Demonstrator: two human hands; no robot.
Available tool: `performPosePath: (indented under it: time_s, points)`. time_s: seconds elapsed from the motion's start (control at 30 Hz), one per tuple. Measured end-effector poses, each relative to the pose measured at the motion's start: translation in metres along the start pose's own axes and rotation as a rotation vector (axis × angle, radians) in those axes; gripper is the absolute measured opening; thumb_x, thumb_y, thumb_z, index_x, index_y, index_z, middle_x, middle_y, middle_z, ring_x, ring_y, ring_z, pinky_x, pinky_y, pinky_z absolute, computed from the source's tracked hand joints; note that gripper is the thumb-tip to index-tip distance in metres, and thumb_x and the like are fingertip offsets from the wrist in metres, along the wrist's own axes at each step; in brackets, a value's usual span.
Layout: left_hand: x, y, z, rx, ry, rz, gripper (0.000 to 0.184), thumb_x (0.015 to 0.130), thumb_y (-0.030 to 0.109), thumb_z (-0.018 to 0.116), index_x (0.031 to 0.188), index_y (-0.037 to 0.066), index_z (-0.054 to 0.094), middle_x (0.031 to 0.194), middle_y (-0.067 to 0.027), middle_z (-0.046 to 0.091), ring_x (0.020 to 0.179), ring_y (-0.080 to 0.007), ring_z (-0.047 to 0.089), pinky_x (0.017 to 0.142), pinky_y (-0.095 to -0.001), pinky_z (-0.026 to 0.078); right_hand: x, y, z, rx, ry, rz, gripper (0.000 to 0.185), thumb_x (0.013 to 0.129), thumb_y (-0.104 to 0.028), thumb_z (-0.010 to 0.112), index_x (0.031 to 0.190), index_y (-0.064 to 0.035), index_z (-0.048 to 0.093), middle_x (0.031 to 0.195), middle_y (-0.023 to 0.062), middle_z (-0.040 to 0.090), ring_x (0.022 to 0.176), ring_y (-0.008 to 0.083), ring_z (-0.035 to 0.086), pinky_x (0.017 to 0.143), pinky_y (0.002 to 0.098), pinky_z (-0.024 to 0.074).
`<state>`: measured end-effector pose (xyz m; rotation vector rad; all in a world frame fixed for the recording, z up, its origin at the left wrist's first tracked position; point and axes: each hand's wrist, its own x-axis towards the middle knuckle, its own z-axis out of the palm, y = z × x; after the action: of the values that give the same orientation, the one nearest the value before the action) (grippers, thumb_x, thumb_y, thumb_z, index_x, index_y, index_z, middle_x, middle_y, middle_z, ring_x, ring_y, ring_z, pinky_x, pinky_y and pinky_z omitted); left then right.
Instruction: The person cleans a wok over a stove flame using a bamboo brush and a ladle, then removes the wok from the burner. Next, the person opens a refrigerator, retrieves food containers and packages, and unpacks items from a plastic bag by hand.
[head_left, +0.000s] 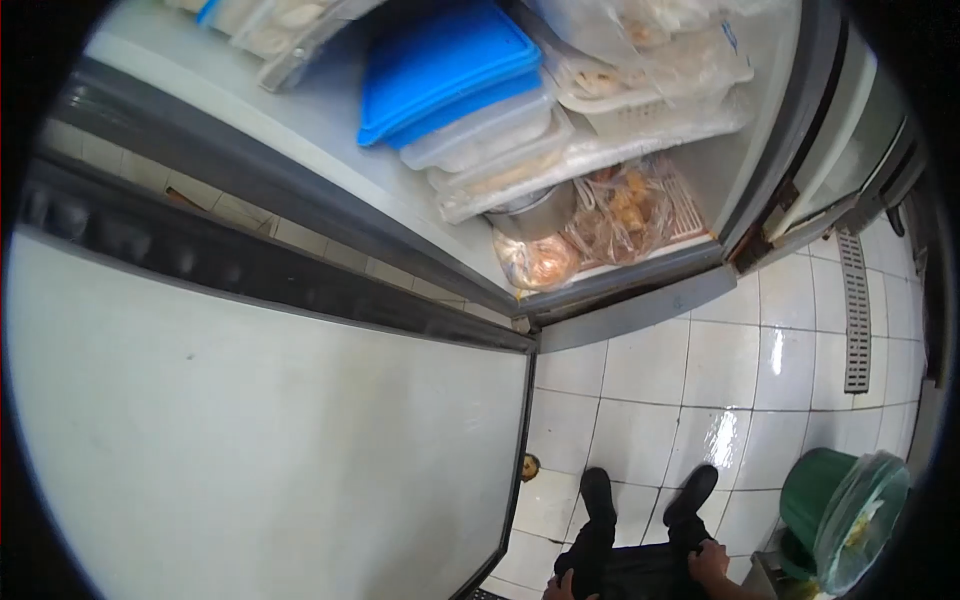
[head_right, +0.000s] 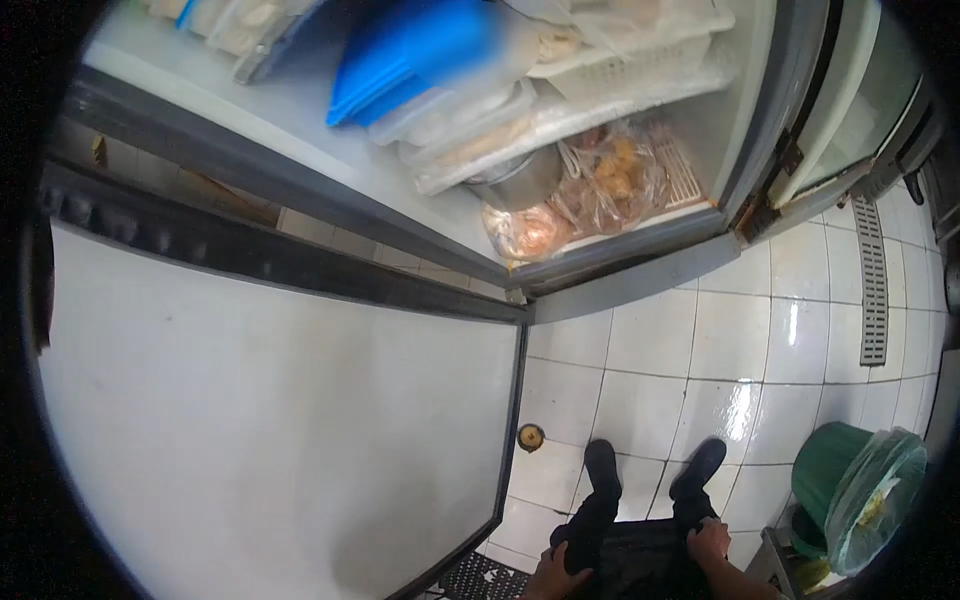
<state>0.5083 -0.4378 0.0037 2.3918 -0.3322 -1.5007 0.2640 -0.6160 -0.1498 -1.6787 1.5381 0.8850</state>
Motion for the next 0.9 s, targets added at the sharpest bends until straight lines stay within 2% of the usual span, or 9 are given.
performPosePath:
  time_s: [0.03, 0.13, 0.23, 0.33, 0.43, 0.63, 0.77, 0.87, 0.9]
  points:
    - [-0.010, 0.041, -0.029, -0.083, -0.074, -0.054, 0.103, 0.073, 0.043, 0.078, 0.149, 0.005, 0.021, 0.140, -0.0297, 0.035, 0.125, -0.0472, 0.041, 0.104, -0.0528, 0.039, -0.001, -0.001, -0.001, -0.013, -0.002, 0.002, 0.041, 0.081, -0.029, 0.067, 0.114, -0.0053, 0.064, 0.122, 0.0148, 0.060, 0.119, 0.0325, 0.053, 0.099, 0.0454, 0.0457]
    - [0.016, -0.051, 0.027, 0.057, 0.016, 0.025, 0.099, 0.073, 0.042, 0.078, 0.148, 0.004, 0.025, 0.139, -0.0297, 0.037, 0.126, -0.0465, 0.041, 0.104, -0.0521, 0.039, -0.004, -0.010, -0.011, -0.027, -0.040, 0.014, 0.042, 0.080, -0.030, 0.066, 0.114, -0.0049, 0.064, 0.121, 0.0154, 0.061, 0.119, 0.0325, 0.053, 0.098, 0.0454, 0.0455]
    - [0.025, -0.081, 0.043, 0.075, 0.057, 0.051, 0.096, 0.074, 0.041, 0.078, 0.147, 0.004, 0.028, 0.138, -0.0297, 0.039, 0.126, -0.0459, 0.042, 0.105, -0.0518, 0.039, -0.002, -0.013, -0.015, -0.033, -0.027, 0.001, 0.041, 0.080, -0.029, 0.066, 0.114, -0.0049, 0.064, 0.120, 0.0154, 0.061, 0.117, 0.0327, 0.054, 0.098, 0.0456, 0.0457]
    - [0.023, -0.077, 0.042, 0.048, 0.075, 0.028, 0.096, 0.074, 0.040, 0.079, 0.147, 0.004, 0.029, 0.138, -0.0294, 0.039, 0.126, -0.0457, 0.042, 0.105, -0.0517, 0.039, 0.001, -0.011, -0.006, -0.039, 0.011, -0.021, 0.039, 0.080, -0.029, 0.065, 0.111, -0.0050, 0.065, 0.118, 0.0155, 0.061, 0.114, 0.0329, 0.055, 0.096, 0.0461, 0.0460]
    - [0.012, -0.019, -0.001, -0.043, -0.053, 0.030, 0.097, 0.073, 0.040, 0.080, 0.147, 0.004, 0.029, 0.138, -0.0287, 0.039, 0.125, -0.0455, 0.042, 0.104, -0.0515, 0.040, 0.000, -0.010, -0.005, -0.054, 0.028, -0.026, 0.037, 0.081, -0.029, 0.065, 0.109, -0.0051, 0.065, 0.115, 0.0154, 0.062, 0.113, 0.0330, 0.055, 0.095, 0.0465, 0.0463]
    - [0.026, -0.096, 0.058, 0.054, 0.162, 0.112, 0.095, 0.073, 0.042, 0.079, 0.146, 0.006, 0.031, 0.138, -0.0279, 0.040, 0.125, -0.0452, 0.043, 0.103, -0.0506, 0.041, 0.002, -0.008, -0.005, -0.039, -0.009, -0.005, 0.039, 0.080, -0.032, 0.065, 0.109, -0.0056, 0.065, 0.115, 0.0156, 0.061, 0.113, 0.0336, 0.055, 0.094, 0.0468, 0.0471]
    - [0.023, -0.052, 0.030, 0.004, 0.053, 0.063, 0.095, 0.073, 0.046, 0.078, 0.146, 0.006, 0.031, 0.137, -0.0281, 0.041, 0.124, -0.0455, 0.045, 0.101, -0.0510, 0.042, -0.004, -0.009, -0.011, -0.120, 0.052, -0.152, 0.034, 0.081, -0.026, 0.066, 0.108, -0.0038, 0.066, 0.103, 0.0189, 0.067, 0.100, 0.0325, 0.065, 0.084, 0.0458, 0.0535]
    - [0.030, -0.071, 0.054, 0.166, 0.077, 0.001, 0.095, 0.074, 0.045, 0.078, 0.146, 0.006, 0.030, 0.136, -0.0278, 0.042, 0.122, -0.0439, 0.047, 0.099, -0.0508, 0.044, -0.001, 0.007, -0.010, -0.160, -0.129, -0.254, 0.046, 0.079, -0.040, 0.064, 0.110, -0.0062, 0.066, 0.126, 0.0165, 0.058, 0.120, 0.0339, 0.052, 0.098, 0.0452, 0.0460]
    - [0.027, -0.066, 0.056, 0.153, 0.104, 0.013, 0.092, 0.075, 0.043, 0.077, 0.146, 0.006, 0.030, 0.136, -0.0265, 0.042, 0.121, -0.0428, 0.047, 0.098, -0.0507, 0.044, -0.009, 0.007, -0.017, -0.177, -0.087, -0.330, 0.046, 0.079, -0.040, 0.064, 0.110, -0.0065, 0.067, 0.123, 0.0167, 0.060, 0.117, 0.0340, 0.055, 0.097, 0.0455, 0.0470]
